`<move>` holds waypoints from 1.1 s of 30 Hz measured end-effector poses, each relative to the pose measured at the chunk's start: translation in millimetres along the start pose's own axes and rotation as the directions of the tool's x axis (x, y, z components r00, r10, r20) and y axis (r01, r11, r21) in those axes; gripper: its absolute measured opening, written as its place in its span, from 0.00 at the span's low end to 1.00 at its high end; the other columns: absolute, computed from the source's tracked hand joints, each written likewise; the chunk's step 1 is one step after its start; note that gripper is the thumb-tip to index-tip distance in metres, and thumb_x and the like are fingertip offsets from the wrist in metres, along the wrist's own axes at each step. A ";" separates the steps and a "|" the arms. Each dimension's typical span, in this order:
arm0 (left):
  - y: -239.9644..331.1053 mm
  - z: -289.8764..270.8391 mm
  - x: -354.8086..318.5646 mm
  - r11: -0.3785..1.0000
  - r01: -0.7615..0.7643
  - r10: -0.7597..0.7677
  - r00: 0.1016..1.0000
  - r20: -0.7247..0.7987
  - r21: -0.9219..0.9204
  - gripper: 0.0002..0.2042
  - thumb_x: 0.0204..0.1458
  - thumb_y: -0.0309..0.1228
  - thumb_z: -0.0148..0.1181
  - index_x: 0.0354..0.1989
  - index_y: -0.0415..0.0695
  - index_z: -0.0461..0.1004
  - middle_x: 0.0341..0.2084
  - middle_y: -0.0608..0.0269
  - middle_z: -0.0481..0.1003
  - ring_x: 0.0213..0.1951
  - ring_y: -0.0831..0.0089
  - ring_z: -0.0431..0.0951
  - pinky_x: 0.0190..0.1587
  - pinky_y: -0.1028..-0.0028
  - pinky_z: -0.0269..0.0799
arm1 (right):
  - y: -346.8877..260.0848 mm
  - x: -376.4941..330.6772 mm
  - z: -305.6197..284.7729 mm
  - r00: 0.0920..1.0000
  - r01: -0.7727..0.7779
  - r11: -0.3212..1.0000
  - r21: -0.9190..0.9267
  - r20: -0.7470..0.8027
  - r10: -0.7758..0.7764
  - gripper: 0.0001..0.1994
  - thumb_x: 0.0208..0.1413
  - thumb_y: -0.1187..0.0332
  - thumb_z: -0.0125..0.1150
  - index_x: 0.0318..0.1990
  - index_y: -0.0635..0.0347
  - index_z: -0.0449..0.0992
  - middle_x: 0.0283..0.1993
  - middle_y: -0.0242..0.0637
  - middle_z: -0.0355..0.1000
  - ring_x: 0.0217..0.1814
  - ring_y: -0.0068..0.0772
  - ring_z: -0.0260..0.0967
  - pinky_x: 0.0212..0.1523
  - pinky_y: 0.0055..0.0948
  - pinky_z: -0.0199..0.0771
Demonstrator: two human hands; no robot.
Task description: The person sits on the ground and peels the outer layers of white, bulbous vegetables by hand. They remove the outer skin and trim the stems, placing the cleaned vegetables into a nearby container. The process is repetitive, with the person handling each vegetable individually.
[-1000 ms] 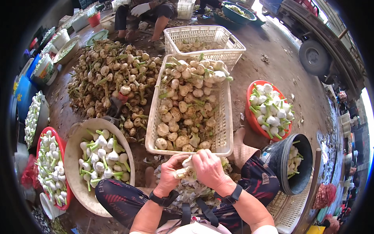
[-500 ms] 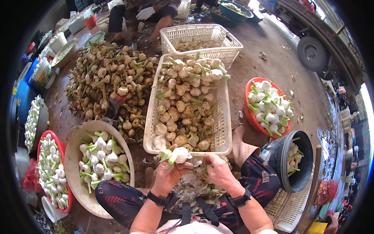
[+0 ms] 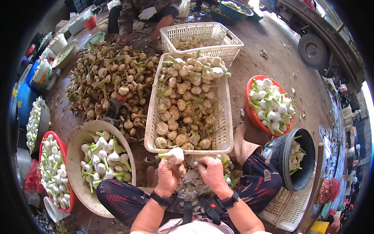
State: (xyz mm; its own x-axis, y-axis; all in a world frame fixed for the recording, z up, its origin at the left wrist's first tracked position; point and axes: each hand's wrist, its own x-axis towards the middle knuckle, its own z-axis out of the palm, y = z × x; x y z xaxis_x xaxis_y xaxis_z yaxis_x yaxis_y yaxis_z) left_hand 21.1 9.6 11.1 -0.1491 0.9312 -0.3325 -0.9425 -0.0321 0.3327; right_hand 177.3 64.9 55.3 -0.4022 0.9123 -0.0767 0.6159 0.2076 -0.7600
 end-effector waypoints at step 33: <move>3.7 10.9 -0.9 0.977 0.062 -0.062 0.998 0.004 -0.205 0.21 0.65 0.43 0.36 0.61 0.46 0.60 0.59 0.52 0.64 0.63 0.58 0.60 0.63 0.51 0.57 | 26.3 -27.6 7.0 0.984 -0.063 0.975 -0.213 0.150 0.097 0.07 0.51 0.70 0.59 0.25 0.63 0.71 0.24 0.49 0.70 0.29 0.52 0.71 0.31 0.42 0.71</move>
State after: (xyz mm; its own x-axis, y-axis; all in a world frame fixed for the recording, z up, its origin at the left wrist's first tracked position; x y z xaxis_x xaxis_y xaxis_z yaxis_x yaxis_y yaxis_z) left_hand 20.9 12.6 22.3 -0.0888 0.9328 -0.3493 -0.9912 -0.0482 0.1232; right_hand 199.9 42.7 32.9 -0.4379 0.8648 -0.2459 0.7703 0.2198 -0.5986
